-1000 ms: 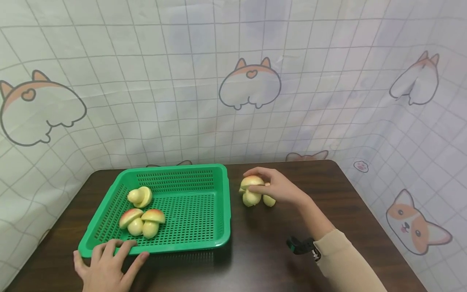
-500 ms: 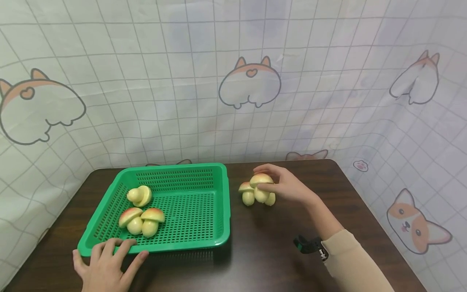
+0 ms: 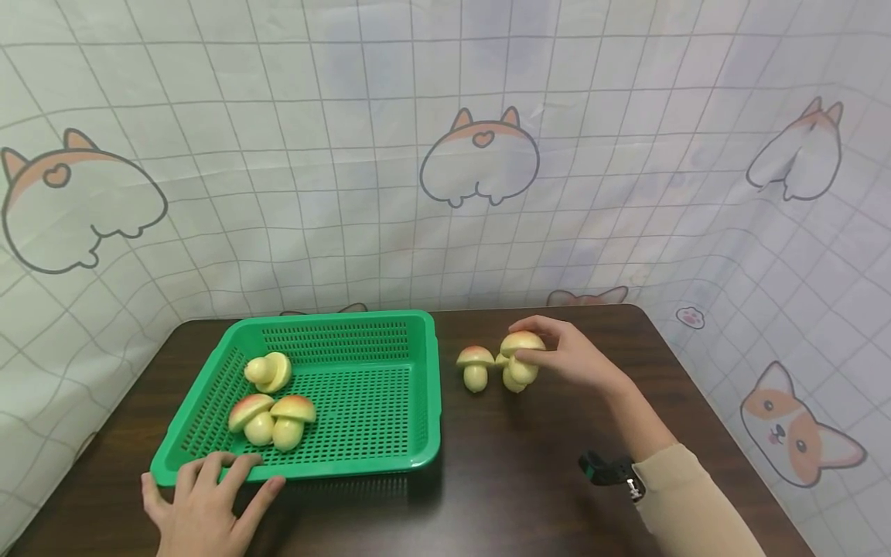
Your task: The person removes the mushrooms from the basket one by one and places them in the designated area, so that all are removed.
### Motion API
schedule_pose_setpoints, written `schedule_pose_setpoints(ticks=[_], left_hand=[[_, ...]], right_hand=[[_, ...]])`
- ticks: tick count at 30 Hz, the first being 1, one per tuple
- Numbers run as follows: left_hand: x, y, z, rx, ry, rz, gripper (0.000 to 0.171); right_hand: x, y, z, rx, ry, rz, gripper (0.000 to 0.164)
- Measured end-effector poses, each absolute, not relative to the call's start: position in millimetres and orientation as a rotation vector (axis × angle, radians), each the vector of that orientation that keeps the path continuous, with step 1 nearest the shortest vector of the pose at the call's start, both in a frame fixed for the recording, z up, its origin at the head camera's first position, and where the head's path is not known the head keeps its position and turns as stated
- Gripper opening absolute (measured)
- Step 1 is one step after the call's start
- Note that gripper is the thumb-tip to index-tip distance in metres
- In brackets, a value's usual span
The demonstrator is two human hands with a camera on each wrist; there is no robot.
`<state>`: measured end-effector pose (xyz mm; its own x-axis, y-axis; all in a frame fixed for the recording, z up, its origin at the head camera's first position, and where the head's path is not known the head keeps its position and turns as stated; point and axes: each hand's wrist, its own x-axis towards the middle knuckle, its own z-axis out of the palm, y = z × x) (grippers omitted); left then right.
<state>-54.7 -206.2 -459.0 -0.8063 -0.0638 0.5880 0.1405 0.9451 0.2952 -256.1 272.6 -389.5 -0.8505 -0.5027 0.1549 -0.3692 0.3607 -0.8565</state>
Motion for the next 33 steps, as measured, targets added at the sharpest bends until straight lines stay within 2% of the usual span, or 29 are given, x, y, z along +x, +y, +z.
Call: schedule_pose_setpoints(ticks=[33], left_hand=[[-53,-205,-458,-0.043,-2.494,-0.426,0.047]], right_hand=[[-274,330,-435,-0.711,2.44,-1.589,0.044]])
